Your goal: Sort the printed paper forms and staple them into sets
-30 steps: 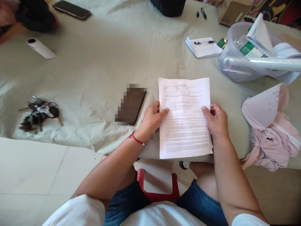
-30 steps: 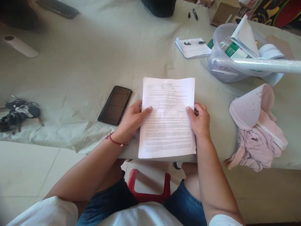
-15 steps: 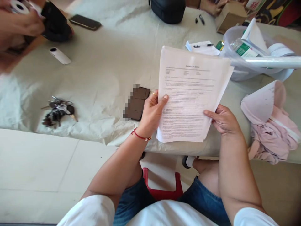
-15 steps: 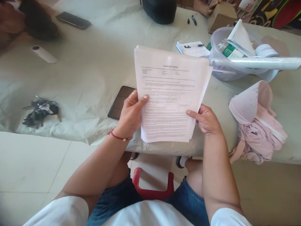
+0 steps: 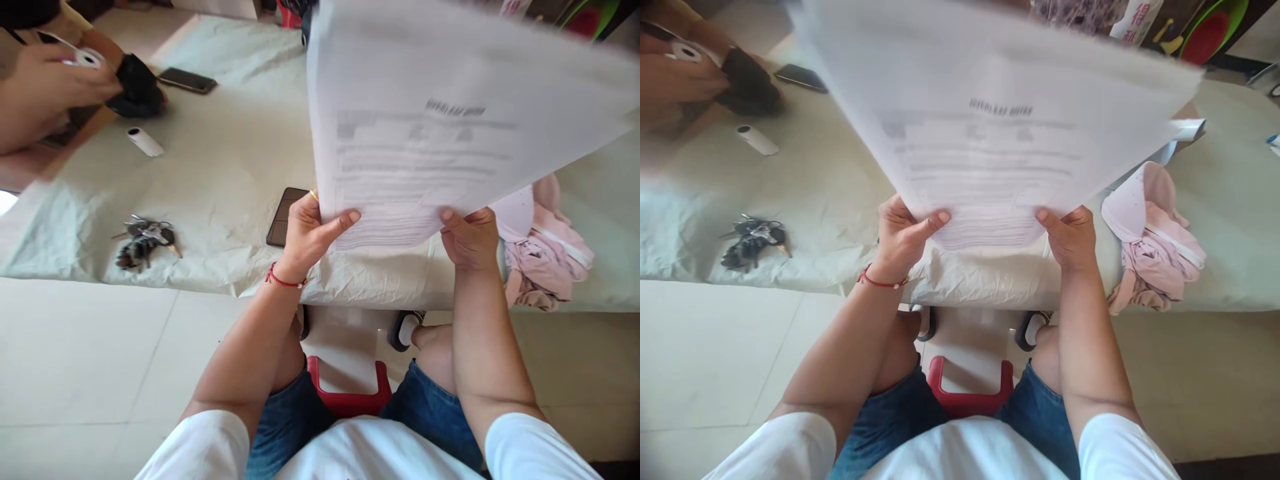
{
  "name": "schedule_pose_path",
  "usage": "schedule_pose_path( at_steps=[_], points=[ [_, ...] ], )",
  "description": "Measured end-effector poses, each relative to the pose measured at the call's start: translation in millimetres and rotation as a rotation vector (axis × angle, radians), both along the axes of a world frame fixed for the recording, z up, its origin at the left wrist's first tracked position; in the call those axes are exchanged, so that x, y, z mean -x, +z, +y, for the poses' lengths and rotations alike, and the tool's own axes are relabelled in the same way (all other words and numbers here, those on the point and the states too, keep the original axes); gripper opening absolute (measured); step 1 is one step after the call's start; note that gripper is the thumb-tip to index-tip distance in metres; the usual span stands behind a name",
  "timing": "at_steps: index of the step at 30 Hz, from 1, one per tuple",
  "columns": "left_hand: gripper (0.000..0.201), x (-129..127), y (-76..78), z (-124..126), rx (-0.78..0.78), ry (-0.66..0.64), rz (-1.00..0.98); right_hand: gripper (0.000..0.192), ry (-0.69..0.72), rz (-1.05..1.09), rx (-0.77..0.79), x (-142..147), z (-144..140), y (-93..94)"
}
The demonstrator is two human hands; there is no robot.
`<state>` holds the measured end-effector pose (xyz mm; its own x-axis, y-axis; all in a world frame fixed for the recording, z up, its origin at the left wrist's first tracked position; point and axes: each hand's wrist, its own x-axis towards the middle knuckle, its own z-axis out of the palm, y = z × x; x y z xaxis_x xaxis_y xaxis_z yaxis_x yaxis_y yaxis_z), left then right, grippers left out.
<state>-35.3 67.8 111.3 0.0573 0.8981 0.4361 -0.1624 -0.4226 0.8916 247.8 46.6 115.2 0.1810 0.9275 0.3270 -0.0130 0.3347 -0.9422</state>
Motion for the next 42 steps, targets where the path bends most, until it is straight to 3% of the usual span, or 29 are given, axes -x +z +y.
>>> schedule_pose_path(
  at_steps=[7, 13, 17, 21, 25, 30, 37, 42],
  points=[
    [0.054, 19, -4.8, 0, 0.091, -0.222, 0.167, 0.052, 0.176, -0.134, 0.142, -15, -11, -7.2],
    [0.064, 19, -15.1, -3, 0.150, -0.329, 0.286, 0.071, 0.278, -0.109, 0.138, -6, -14, -12.8],
    [0.056, 20, -11.7, -1, 0.190, -0.338, 0.239, 0.072, 0.223, -0.088, 0.202, -9, -14, -14.9],
    [0.060, 22, -11.6, 3, 0.229, -0.337, 0.223, 0.051, 0.276, -0.094, 0.324, -14, -15, -17.8],
    [0.059, 17, -15.4, -5, 0.188, -0.387, 0.253, 0.065, 0.221, -0.100, 0.306, -9, -26, -20.9],
    [0.057, 19, -14.3, -4, 0.201, -0.482, 0.259, 0.065, 0.165, -0.101, 0.297, -10, -34, -22.7],
    [0.072, 21, -22.9, 3, 0.175, -0.487, 0.428, 0.082, 0.257, -0.133, 0.266, -8, -26, -26.8],
    [0.061, 8, -29.2, -7, 0.261, -0.330, 0.339, 0.076, 0.243, -0.068, 0.303, -8, -27, -38.7]
  ],
)
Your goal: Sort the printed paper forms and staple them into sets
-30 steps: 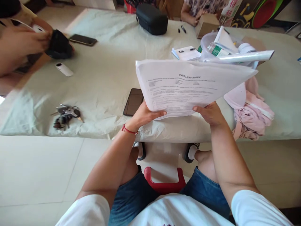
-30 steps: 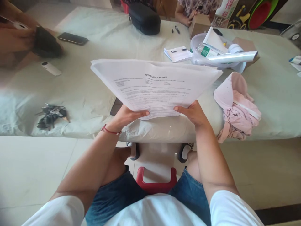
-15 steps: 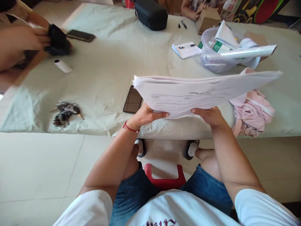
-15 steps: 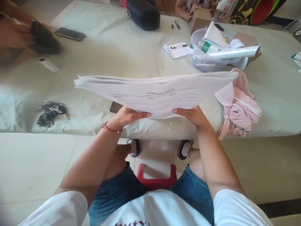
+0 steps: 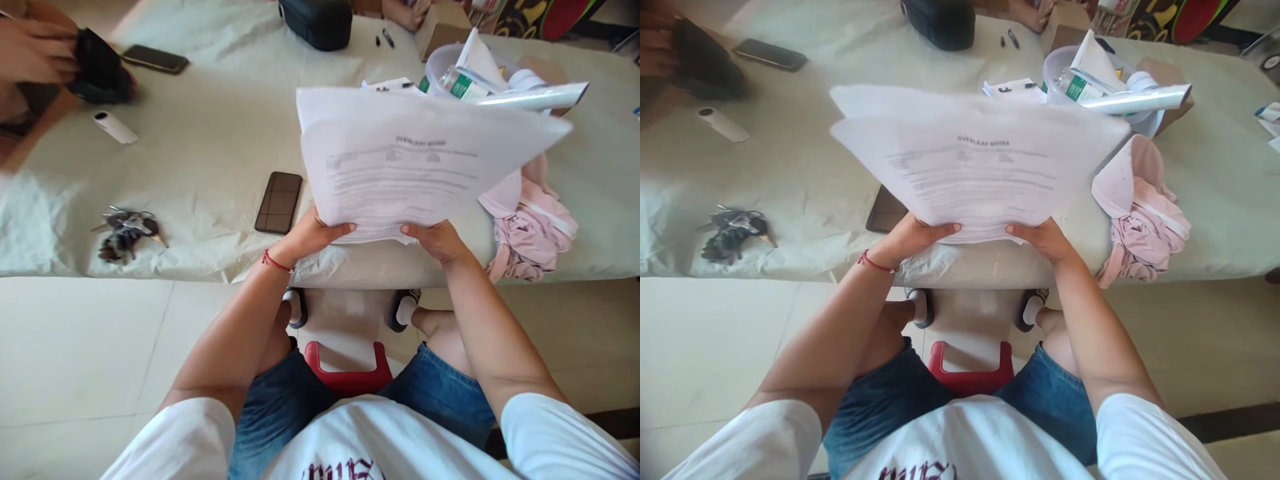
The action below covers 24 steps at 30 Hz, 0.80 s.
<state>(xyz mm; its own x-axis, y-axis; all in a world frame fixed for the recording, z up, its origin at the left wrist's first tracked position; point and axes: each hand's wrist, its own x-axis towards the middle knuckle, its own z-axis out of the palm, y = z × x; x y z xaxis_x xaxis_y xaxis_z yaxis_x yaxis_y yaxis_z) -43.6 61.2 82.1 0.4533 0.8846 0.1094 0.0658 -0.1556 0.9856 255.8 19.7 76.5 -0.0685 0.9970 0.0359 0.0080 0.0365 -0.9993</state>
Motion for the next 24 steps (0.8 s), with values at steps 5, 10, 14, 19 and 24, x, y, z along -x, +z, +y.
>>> schedule_pose_path(
  at_steps=[5, 10, 14, 19, 24],
  points=[
    [0.050, -6, 0.9, -5, 0.060, 0.014, -0.166, 0.061, -0.083, 0.004, -0.025, 1, -5, -11.3],
    [0.049, -3, 7.0, -8, 0.071, -0.050, -0.257, 0.066, -0.086, -0.045, -0.064, -6, -16, -14.9],
    [0.063, -7, 7.5, -9, 0.031, -0.045, -0.191, 0.073, -0.049, -0.146, -0.063, -9, -22, -12.5],
    [0.057, -11, 10.4, -11, 0.021, -0.042, -0.128, 0.071, -0.025, -0.087, -0.072, -7, -25, -1.1],
    [0.059, -15, 10.5, -17, 0.072, -0.041, -0.130, 0.063, 0.010, 0.046, 0.083, -10, -31, 5.6]
  ],
)
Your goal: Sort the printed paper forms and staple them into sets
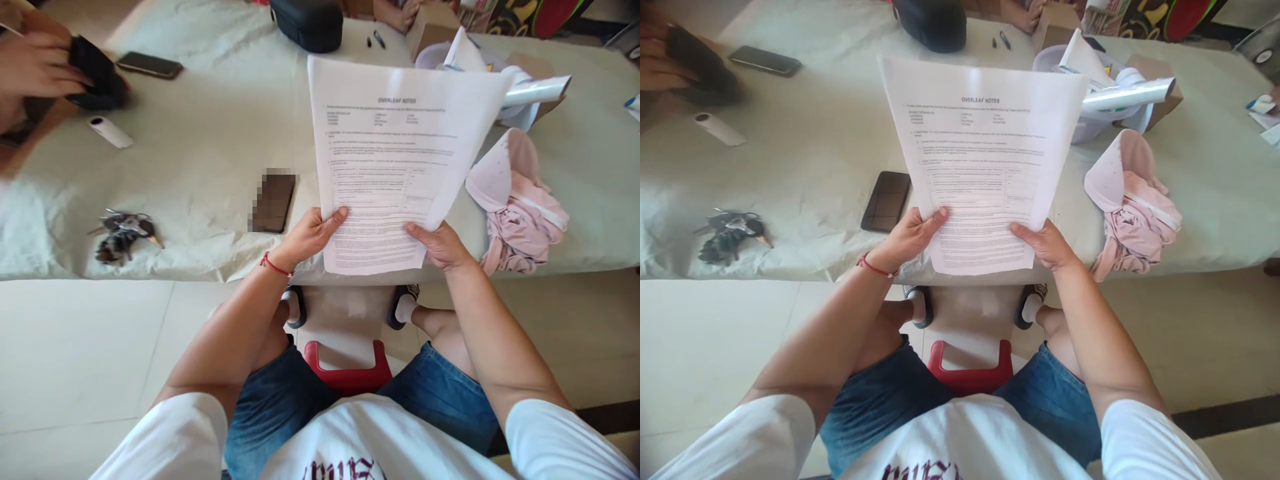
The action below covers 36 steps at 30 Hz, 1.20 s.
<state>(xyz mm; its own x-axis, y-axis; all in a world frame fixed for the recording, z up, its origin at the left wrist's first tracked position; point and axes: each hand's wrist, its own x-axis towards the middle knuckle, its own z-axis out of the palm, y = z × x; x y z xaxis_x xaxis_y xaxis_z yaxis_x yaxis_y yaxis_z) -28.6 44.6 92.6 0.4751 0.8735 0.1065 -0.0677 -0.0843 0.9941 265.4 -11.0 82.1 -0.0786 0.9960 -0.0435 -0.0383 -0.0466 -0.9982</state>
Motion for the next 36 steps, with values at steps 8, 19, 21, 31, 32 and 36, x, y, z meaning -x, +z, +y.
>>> schedule_pose_path(
  at_steps=[8, 19, 21, 31, 32, 36],
  points=[
    [0.059, -15, -36.0, -8, 0.298, 0.037, -0.104, 0.047, -0.213, 0.023, -0.020, -5, 0, -13.2],
    [0.049, -16, -51.1, 3, 0.171, 0.464, -0.218, 0.047, -0.146, -0.068, 0.057, -5, -10, -22.2],
    [0.050, -19, -54.0, 4, 0.155, 0.487, -0.208, 0.048, -0.139, -0.085, 0.049, -2, -11, -26.4],
    [0.050, -25, -37.8, -5, 0.323, 0.408, -0.323, 0.047, -0.201, -0.109, 0.084, -11, -7, -25.0],
    [0.048, -26, -34.5, -8, 0.373, 0.366, -0.328, 0.046, -0.232, -0.087, 0.072, -11, -6, -24.6],
    [0.043, -31, -29.1, -20, 0.493, 0.218, -0.305, 0.055, -0.271, 0.011, 0.102, -10, 0, -22.1]
  ],
)
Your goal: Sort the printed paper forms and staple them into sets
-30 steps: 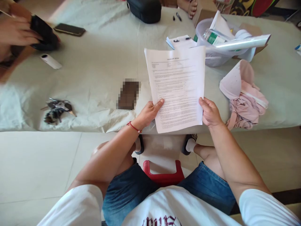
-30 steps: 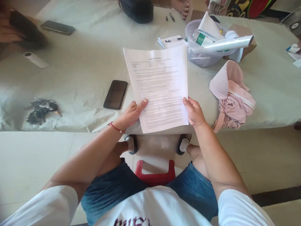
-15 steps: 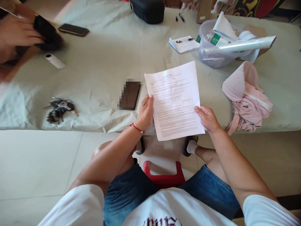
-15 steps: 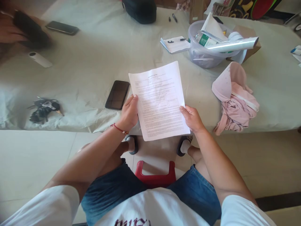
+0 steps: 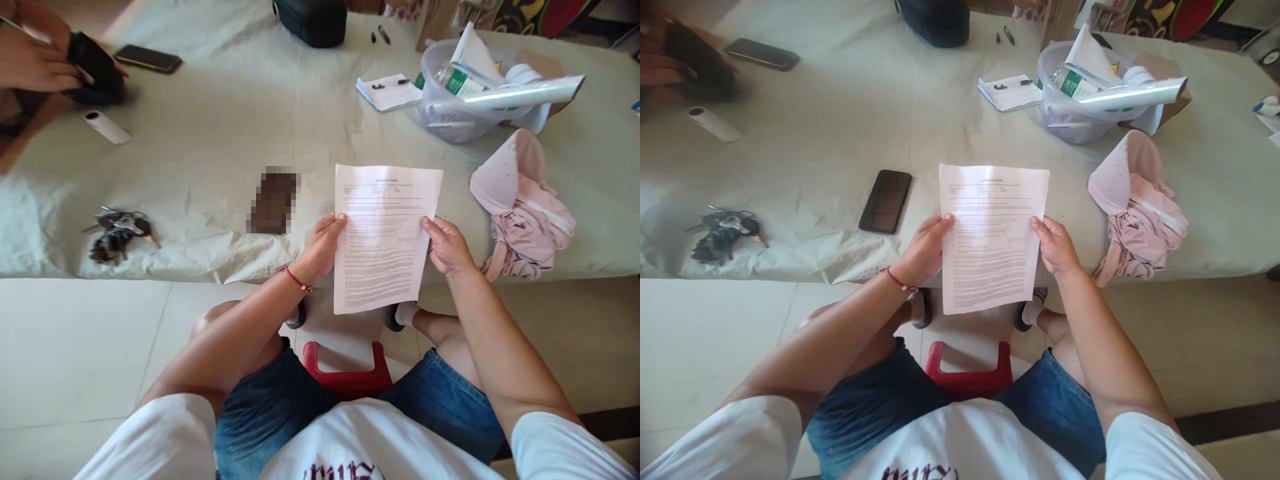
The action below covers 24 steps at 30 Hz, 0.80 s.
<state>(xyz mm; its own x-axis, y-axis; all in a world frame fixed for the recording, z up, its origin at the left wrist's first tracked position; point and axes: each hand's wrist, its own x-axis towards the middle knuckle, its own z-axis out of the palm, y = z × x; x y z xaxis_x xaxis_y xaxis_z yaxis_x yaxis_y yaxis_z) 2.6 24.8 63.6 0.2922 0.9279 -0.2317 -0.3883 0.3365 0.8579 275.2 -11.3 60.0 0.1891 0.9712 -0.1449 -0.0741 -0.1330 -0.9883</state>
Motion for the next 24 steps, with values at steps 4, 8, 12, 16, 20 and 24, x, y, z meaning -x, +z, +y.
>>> schedule_pose_path(
  at_steps=[4, 8, 12, 16, 20, 24],
  points=[
    [0.039, -4, -5.8, 0, 0.032, 0.016, 0.053, 0.063, -0.004, -0.029, 0.073, -3, 1, 4.7],
    [0.045, -5, -10.9, 11, -0.067, 0.102, 0.104, 0.059, 0.093, -0.106, 0.120, -12, -1, 10.4],
    [0.043, -1, -6.3, 23, -0.121, 0.205, 0.134, 0.054, 0.172, -0.120, 0.104, -17, -4, 14.9],
    [0.044, 7, 3.2, 28, -0.167, 0.202, 0.160, 0.052, 0.182, -0.123, 0.072, -21, -4, 15.8],
    [0.047, 11, 7.1, 27, -0.187, 0.165, 0.162, 0.048, 0.175, -0.136, 0.073, -25, -3, 15.5],
    [0.048, 9, 7.1, 26, -0.164, 0.170, 0.208, 0.048, 0.183, -0.153, 0.083, -28, -3, 16.8]
  ],
)
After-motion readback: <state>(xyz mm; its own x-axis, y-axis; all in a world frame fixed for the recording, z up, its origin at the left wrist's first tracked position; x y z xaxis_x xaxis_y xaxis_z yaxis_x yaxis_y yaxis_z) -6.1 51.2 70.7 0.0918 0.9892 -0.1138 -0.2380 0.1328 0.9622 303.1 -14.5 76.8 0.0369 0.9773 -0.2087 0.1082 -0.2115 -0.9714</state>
